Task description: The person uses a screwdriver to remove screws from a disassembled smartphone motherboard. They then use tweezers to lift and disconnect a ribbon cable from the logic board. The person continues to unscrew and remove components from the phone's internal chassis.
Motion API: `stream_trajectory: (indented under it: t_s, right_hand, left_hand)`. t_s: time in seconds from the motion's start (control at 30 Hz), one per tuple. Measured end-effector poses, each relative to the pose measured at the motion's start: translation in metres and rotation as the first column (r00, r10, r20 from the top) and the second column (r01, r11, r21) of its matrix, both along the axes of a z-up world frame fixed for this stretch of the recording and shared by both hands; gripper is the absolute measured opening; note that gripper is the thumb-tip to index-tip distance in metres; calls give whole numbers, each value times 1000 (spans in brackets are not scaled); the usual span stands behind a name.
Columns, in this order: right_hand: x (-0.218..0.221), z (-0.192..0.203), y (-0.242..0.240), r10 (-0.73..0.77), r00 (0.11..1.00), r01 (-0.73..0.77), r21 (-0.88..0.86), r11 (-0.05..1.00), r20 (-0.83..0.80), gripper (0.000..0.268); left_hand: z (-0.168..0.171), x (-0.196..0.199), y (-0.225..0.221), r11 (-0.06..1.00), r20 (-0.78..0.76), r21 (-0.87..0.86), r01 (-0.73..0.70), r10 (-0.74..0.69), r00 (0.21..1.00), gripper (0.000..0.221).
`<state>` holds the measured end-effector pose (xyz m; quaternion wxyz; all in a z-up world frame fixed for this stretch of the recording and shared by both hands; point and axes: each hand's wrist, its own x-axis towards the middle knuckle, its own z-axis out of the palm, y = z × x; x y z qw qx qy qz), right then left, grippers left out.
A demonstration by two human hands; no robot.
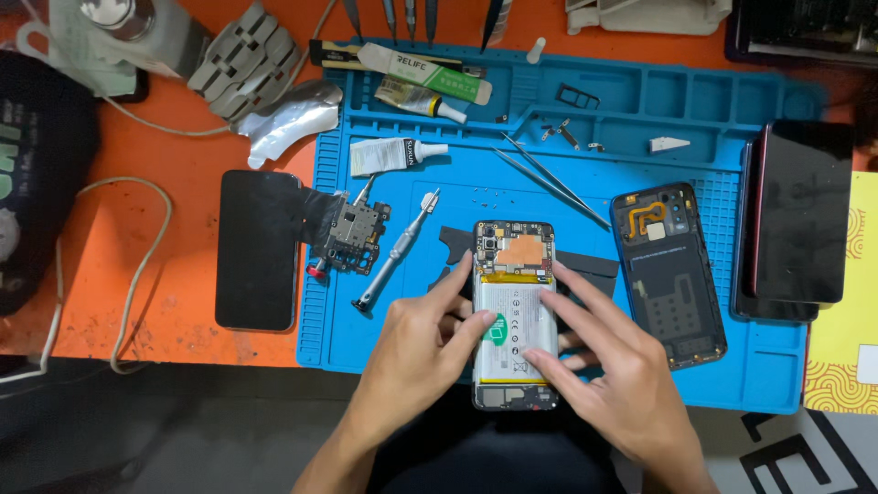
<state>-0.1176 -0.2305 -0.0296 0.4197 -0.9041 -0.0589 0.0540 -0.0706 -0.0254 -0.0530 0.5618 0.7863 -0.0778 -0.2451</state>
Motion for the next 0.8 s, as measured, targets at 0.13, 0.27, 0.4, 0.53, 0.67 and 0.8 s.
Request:
stream_trajectory:
  t_s: [0.13, 0.27, 0.4, 0.53, 0.67, 0.8]
  right_hand:
    - [0, -1, -1, 8, 1000, -7, -72, 997, 7, 55]
    - [2, 1, -3, 39, 999, -40, -138, 990, -10, 57]
    - [5, 1, -7, 46, 995, -59, -146, 988, -91, 60]
    - [7, 0, -12, 67, 989, -82, -114, 990, -133, 59]
    - [6, -3, -16, 102, 990, -113, -111, 987, -101, 59]
    - [8, -4, -18, 133, 984, -148, -131, 980, -117, 64]
  left_hand:
    - [0, 1, 1, 987, 210, 146, 70, -100, 973, 59]
    - [0, 1, 0, 974, 224, 199, 108, -153, 962, 59]
    - [-3, 2, 1, 986, 201, 141, 84, -112, 973, 58]
    - [-2, 2, 0, 982, 197, 170, 85, -119, 973, 60]
    - [-5, 1, -3, 945, 294, 308, 107, -202, 934, 59]
    - [1, 5, -1, 940, 218, 313, 138, -213, 952, 60]
